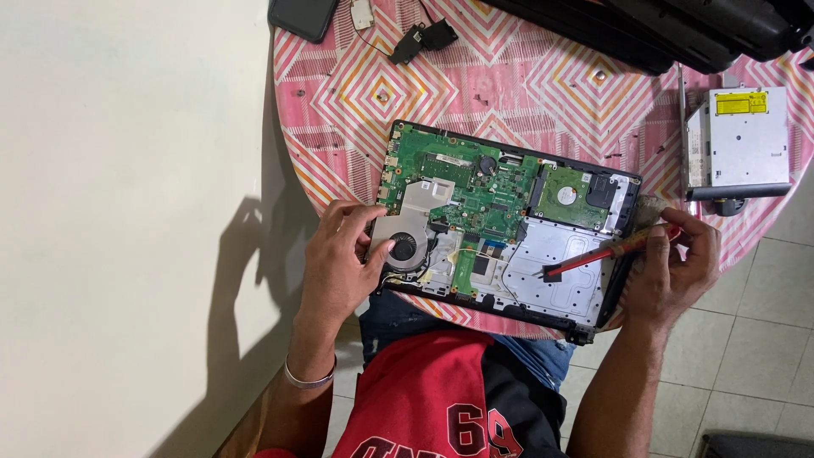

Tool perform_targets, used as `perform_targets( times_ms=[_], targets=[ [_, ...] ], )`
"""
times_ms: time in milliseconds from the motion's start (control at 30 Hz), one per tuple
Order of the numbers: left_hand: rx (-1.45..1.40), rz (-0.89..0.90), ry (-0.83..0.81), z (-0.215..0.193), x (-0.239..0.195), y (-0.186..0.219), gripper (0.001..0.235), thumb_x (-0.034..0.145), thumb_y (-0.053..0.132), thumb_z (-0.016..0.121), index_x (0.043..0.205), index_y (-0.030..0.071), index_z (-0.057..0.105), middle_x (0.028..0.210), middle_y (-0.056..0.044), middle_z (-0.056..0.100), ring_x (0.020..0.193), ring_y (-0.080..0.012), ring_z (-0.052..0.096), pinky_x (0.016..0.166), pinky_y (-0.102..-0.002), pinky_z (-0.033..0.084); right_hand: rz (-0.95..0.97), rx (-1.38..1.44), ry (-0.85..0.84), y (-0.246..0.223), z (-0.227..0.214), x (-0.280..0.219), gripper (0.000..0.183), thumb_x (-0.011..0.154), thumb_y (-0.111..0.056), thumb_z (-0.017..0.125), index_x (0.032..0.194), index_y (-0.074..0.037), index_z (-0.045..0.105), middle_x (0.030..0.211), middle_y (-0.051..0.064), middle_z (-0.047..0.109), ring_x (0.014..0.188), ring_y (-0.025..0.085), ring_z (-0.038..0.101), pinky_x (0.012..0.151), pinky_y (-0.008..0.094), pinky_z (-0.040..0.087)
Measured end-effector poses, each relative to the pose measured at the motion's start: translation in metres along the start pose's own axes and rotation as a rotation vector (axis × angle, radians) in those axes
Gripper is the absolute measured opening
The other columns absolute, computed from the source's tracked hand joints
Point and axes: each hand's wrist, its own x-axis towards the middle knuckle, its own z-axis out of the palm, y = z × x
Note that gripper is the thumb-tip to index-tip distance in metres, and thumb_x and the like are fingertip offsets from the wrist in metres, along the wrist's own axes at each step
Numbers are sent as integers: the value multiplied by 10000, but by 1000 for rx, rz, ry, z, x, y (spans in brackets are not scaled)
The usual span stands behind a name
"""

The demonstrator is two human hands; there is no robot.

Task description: The person uses a screwdriver to remove screws from a disassembled laptop placed on a table, then picks up the laptop's bottom cover, briefly inspects it, and sets it aside. The person continues to remove additional screws from the laptop's internal components.

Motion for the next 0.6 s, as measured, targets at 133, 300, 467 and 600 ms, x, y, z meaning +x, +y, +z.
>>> perform_targets(
  times_ms=[133, 300, 467, 600],
  targets=[
    [19, -24, -6, -1, -1, 0, 352, 914, 111, 772, 1234, 111, 625, 1150, -84, 548, 679, -131, 598, 761, -351, 585, 9, 4, 1, -5, 0, 0, 267, 1057, -139, 606, 1247, 31, 687, 1170, 146, 637, 1024, 252, 562, 766, 387, 463],
    [-20, 18, 6, -1, 0, -1, 343, 906, 62, 781, 1216, 93, 637, 1148, -92, 554, 716, -150, 607, 766, -335, 597, -7, 4, 3, -1, 0, 0, 278, 1087, -176, 612, 1251, 37, 684, 1178, 155, 641, 1022, 255, 569, 746, 383, 470],
    [-3, 62, 18, 2, -1, -7, 259, 947, 114, 756, 1198, 98, 696, 1152, -74, 557, 781, -162, 626, 816, -354, 591, 1, 20, 7, -1, 0, -1, 264, 1067, -140, 609, 1246, 38, 684, 1157, 146, 618, 1011, 247, 551, 739, 373, 462],
    [-6, 44, 7, -1, 1, -2, 253, 942, 111, 751, 1183, 101, 675, 1152, -85, 555, 699, -132, 632, 758, -312, 609, 8, 25, 5, -2, 0, 0, 262, 1066, -128, 608, 1245, 50, 680, 1150, 148, 602, 1009, 252, 542, 740, 374, 476]
  ],
)
